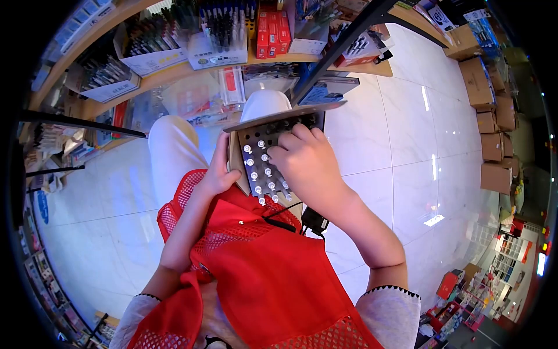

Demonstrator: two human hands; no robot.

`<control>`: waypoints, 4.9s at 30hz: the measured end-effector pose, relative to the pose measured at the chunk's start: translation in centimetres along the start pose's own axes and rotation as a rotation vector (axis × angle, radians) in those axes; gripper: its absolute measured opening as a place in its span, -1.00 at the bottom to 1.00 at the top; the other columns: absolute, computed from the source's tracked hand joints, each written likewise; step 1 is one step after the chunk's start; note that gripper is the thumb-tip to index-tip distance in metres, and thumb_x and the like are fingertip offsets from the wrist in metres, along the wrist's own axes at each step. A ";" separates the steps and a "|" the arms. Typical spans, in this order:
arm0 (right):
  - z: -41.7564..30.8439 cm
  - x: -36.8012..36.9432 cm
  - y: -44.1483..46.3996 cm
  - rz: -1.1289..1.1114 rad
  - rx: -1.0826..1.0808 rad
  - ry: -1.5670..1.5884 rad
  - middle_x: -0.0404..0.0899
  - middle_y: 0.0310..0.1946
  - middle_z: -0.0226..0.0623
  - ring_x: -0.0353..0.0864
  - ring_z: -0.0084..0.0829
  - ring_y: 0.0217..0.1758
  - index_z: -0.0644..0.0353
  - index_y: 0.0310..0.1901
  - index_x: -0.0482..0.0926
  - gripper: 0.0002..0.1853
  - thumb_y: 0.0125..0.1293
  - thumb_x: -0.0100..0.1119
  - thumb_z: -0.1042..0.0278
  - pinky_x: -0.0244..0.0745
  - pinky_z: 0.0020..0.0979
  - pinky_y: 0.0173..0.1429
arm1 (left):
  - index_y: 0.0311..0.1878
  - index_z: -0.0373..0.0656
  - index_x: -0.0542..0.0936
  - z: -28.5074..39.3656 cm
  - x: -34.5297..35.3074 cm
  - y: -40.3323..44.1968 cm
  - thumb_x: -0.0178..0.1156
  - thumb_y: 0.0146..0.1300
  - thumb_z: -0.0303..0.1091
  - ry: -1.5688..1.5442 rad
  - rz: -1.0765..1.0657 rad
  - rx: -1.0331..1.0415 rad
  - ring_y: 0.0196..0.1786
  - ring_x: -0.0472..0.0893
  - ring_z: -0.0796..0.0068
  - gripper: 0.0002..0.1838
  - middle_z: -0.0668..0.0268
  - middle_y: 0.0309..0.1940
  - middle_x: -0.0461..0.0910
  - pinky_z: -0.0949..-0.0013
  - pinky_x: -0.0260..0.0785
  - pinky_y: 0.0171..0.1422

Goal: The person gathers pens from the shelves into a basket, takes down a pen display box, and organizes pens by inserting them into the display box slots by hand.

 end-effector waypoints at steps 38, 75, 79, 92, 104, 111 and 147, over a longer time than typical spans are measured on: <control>-0.7 -1.5 2.1 0.149 -0.187 0.020 0.43 -0.23 -0.12 0.53 -0.20 -0.19 0.36 -0.18 0.50 -0.65 -0.11 0.13 0.54 0.52 -0.35 -0.15 | 0.35 -0.23 -0.02 1.2 0.6 0.8 0.09 -0.27 -0.53 0.146 -0.061 -0.027 0.37 0.04 0.06 -0.05 0.04 0.25 0.03 0.14 -0.01 0.40; 0.3 -0.2 3.8 0.145 -0.215 0.095 0.43 -0.23 -0.11 0.51 -0.16 -0.13 0.37 -0.20 0.50 -0.70 -0.06 0.09 0.54 0.49 -0.31 -0.09 | 0.26 -0.33 0.05 0.2 0.4 0.6 0.13 -0.25 -0.49 0.090 0.018 -0.026 0.31 0.11 -0.03 -0.13 -0.05 0.14 0.12 0.24 -0.10 0.42; 0.6 -0.6 4.7 0.080 -0.273 0.130 0.41 -0.33 -0.15 0.52 -0.19 -0.18 0.36 -0.27 0.49 -0.76 -0.06 0.08 0.54 0.49 -0.31 -0.13 | 0.26 -0.33 0.05 -0.5 0.5 0.7 0.12 -0.25 -0.48 0.037 0.028 -0.026 0.30 0.12 -0.03 -0.13 -0.05 0.13 0.12 0.24 -0.10 0.41; 0.5 0.9 5.8 -0.050 -0.336 0.147 0.47 -0.48 -0.14 0.57 -0.15 -0.36 0.31 -0.33 0.50 -0.82 -0.05 0.07 0.55 0.51 -0.27 -0.28 | 0.26 -0.35 0.04 0.2 0.4 0.7 0.11 -0.24 -0.50 0.098 0.014 -0.044 0.29 0.12 -0.05 -0.14 -0.06 0.12 0.12 0.22 -0.11 0.42; 0.2 1.2 6.6 -0.047 -0.266 0.109 0.51 -0.55 -0.13 0.59 -0.16 -0.46 0.32 -0.37 0.44 -0.85 -0.03 0.09 0.51 0.52 -0.26 -0.35 | 0.27 -0.32 0.03 0.4 0.5 0.6 0.12 -0.24 -0.52 0.132 0.024 -0.059 0.29 0.14 -0.08 -0.13 -0.07 0.15 0.12 0.22 -0.04 0.40; -0.3 2.2 6.3 0.018 -0.151 0.031 0.42 -0.68 -0.20 0.52 -0.20 -0.54 0.22 -0.41 0.39 -0.83 0.09 0.19 0.40 0.44 -0.26 -0.48 | 0.26 -0.33 0.04 0.3 0.5 0.7 0.11 -0.23 -0.52 0.131 0.027 -0.040 0.29 0.13 -0.09 -0.14 -0.07 0.14 0.12 0.19 -0.05 0.40; 1.0 -3.3 5.5 0.138 0.051 0.371 0.56 -0.46 -0.16 0.54 -0.13 -0.36 0.29 -0.42 0.59 -0.93 0.04 0.22 0.50 0.44 -0.24 -0.22 | 0.27 -0.21 0.08 -1.7 0.8 0.3 0.13 -0.21 -0.51 -0.128 0.070 -0.095 0.34 0.13 0.13 -0.16 0.07 0.17 0.17 0.12 0.01 0.37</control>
Point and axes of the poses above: each hand's wrist, its own y-axis towards the middle knuckle, its own x-axis out of the palm, z = x × y, the point moved 2 cm from there along y, towards the middle knuckle
